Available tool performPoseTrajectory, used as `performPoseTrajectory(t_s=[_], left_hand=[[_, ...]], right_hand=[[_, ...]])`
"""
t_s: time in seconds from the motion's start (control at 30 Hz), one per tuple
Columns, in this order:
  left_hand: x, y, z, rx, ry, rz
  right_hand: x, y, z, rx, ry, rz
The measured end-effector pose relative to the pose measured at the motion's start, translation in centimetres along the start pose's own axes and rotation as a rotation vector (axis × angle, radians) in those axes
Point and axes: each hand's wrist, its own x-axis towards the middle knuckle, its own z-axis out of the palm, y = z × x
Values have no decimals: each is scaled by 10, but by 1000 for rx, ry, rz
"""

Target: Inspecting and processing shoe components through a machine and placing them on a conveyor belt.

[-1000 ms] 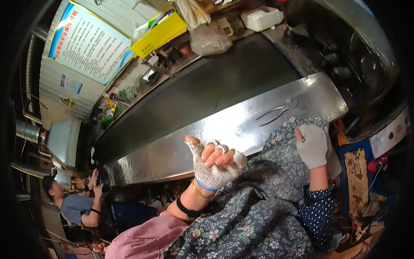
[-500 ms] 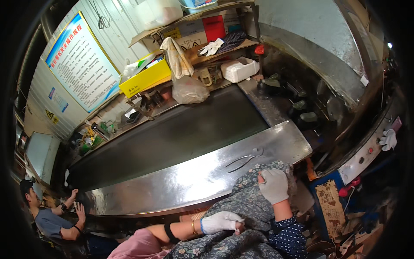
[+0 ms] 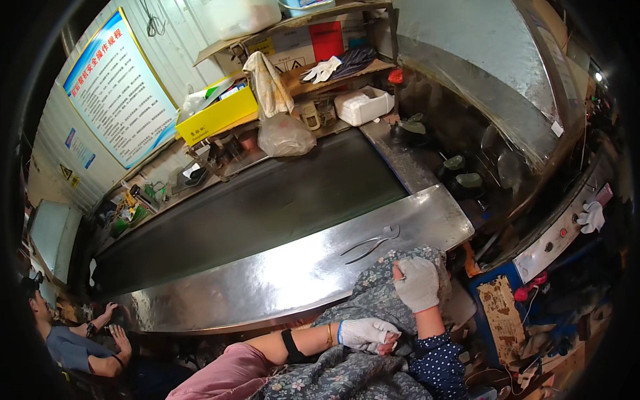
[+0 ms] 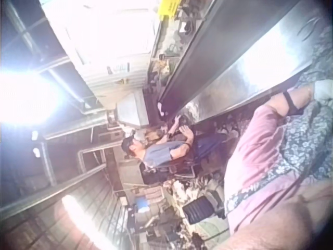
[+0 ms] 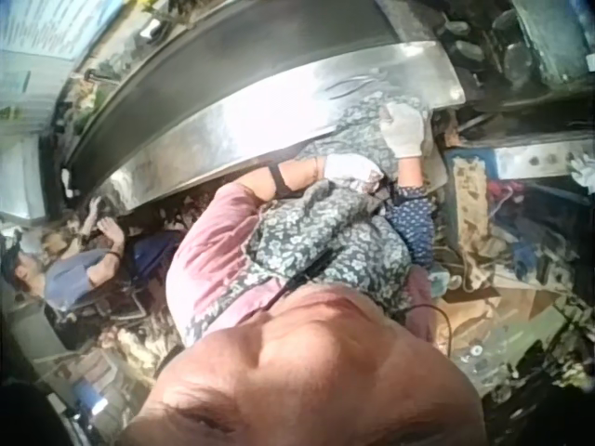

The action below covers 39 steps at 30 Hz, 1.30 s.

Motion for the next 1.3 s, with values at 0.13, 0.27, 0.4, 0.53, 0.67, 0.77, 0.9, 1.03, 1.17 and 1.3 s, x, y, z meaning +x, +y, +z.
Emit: performPoseTrajectory(t_s=[0.13, 0.27, 0.4, 0.53, 0.67, 0.77, 0.9, 1.03, 1.17, 1.3], left_hand=[[-2, 4, 1, 8, -10, 71], [1, 6, -1, -39, -76, 90], [-3, 9, 0, -31, 39, 76], [-6, 14, 0, -135, 52, 19], [-9, 13, 1, -179, 112, -10], [-12, 15, -1, -216, 35, 23], [-10, 18, 6, -226, 32, 17], [-8, 17, 16, -191, 51, 7], [-7, 15, 18, -230, 106, -21], [-3, 10, 19, -104, 95, 42]], right_hand=[[2, -3, 3, -8, -27, 25], [0, -1, 5, -16, 31, 11], [-4, 2, 2, -22, -33, 24], [-5, 3, -2, -35, -122, 122], [-8, -5, 1, -116, -186, 82], [-10, -8, 8, -128, -202, 60], [-13, -3, 10, -114, -168, 64], [-15, -5, 4, -39, -100, 29], [-18, -12, -4, -27, -17, 25], [-22, -16, -10, 13, 116, -43]])
